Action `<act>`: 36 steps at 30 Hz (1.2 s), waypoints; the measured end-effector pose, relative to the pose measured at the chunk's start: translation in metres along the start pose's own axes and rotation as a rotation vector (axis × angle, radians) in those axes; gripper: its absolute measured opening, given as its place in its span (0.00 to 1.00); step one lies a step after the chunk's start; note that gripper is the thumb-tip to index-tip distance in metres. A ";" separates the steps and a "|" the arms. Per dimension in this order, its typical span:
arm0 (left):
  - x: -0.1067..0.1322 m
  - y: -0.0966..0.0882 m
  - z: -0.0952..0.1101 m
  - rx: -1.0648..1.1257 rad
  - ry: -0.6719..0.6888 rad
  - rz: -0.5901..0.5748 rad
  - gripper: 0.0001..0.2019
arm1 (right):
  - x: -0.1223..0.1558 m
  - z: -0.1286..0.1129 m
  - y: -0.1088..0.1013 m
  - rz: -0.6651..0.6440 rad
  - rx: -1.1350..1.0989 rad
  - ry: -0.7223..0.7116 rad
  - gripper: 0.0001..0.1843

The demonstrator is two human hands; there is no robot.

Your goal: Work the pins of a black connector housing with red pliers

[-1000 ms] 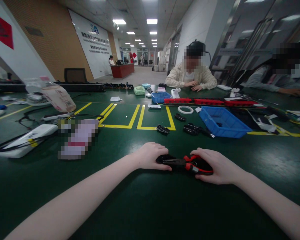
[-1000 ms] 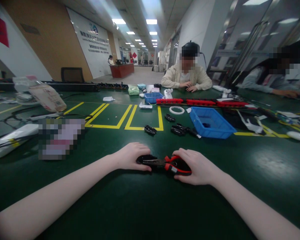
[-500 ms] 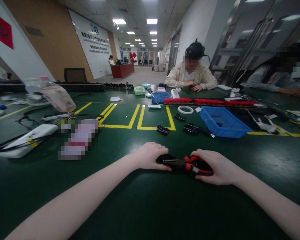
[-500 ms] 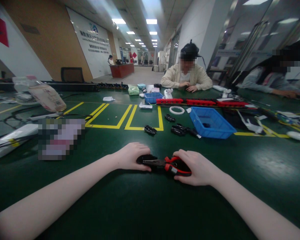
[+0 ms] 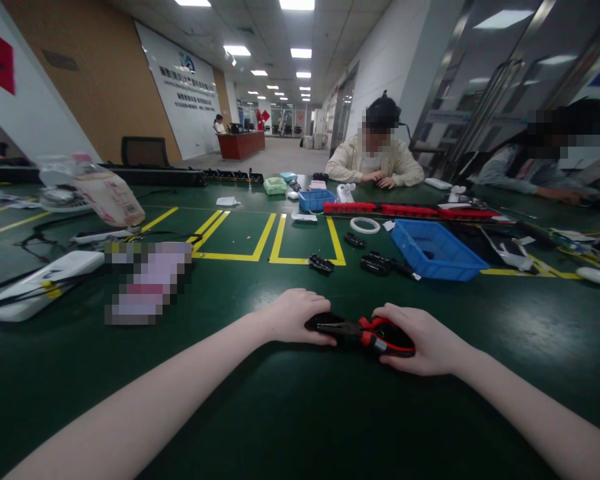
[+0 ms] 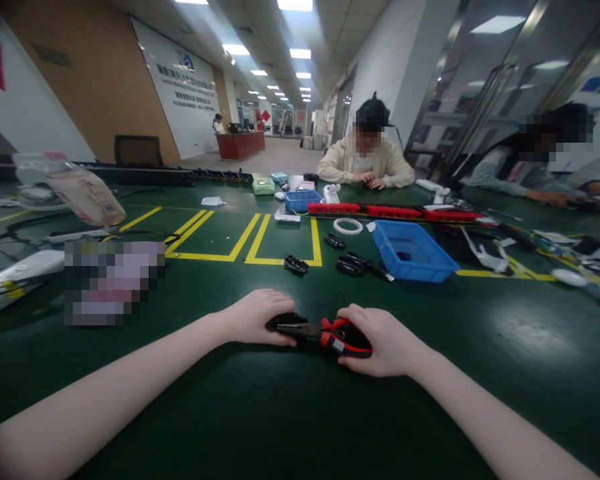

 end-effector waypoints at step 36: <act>0.001 0.002 0.001 -0.052 0.052 0.003 0.20 | 0.005 0.012 0.005 0.123 0.095 -0.075 0.29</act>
Point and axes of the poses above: each hand's wrist, its own x-axis away from the middle knuckle, its own y-axis out of the palm, z = x × y, the point moved 1 cm from there along -x, towards the middle knuckle, and after that the axes turned 1 degree about -x, right-handed, at the moved point
